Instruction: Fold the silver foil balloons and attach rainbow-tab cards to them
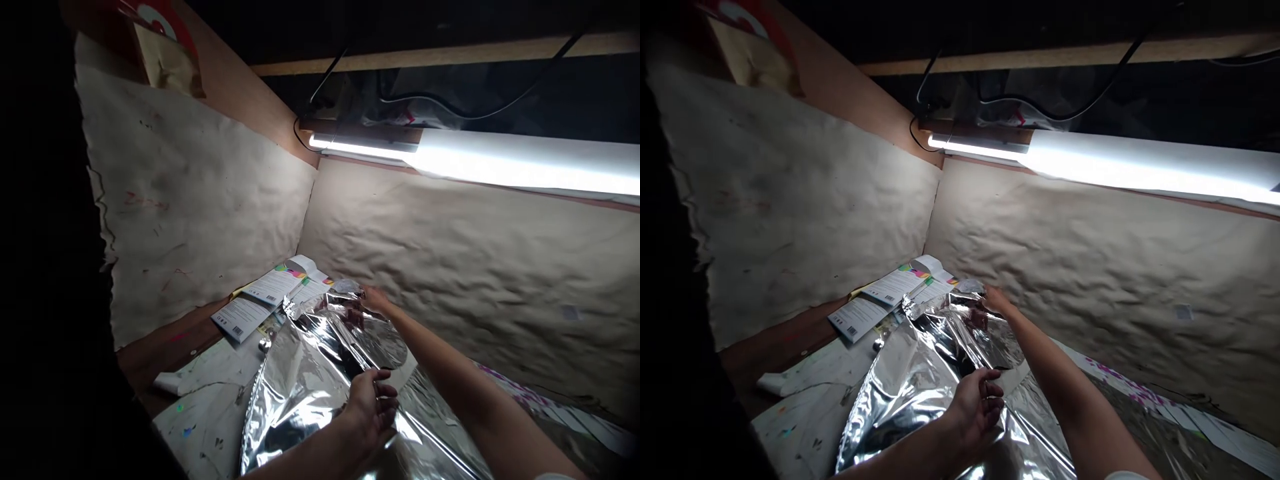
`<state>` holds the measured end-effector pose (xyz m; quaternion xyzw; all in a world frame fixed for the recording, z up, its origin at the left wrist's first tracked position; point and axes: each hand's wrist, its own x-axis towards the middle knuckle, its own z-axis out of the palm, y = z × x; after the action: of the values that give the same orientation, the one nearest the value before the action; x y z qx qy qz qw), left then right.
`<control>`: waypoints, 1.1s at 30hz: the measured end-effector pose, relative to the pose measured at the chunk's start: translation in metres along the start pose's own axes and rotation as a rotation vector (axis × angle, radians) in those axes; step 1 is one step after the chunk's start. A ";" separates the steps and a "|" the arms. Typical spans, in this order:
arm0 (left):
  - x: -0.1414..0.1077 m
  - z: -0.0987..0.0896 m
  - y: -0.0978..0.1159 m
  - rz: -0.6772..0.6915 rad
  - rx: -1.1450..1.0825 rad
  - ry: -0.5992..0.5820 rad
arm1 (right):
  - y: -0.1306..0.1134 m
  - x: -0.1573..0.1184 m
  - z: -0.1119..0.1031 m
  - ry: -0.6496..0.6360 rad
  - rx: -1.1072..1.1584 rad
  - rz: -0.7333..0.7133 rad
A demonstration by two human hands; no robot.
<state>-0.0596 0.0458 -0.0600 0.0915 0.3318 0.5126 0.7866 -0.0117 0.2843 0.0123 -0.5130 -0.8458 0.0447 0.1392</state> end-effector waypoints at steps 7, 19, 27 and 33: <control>-0.009 0.009 0.005 0.106 0.115 0.042 | -0.005 0.005 -0.016 0.103 -0.157 -0.114; -0.050 0.015 0.035 1.395 1.127 0.055 | -0.005 -0.111 -0.033 0.386 -0.123 -0.444; -0.103 0.018 0.093 1.694 1.562 0.435 | 0.036 -0.229 -0.037 0.447 0.294 -0.384; -0.122 0.014 0.141 1.072 1.930 0.032 | 0.099 -0.288 -0.066 0.293 0.749 -0.043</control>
<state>-0.1871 0.0077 0.0716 0.7925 0.5198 0.3140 0.0559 0.2174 0.0730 -0.0004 -0.4098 -0.7528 0.2734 0.4366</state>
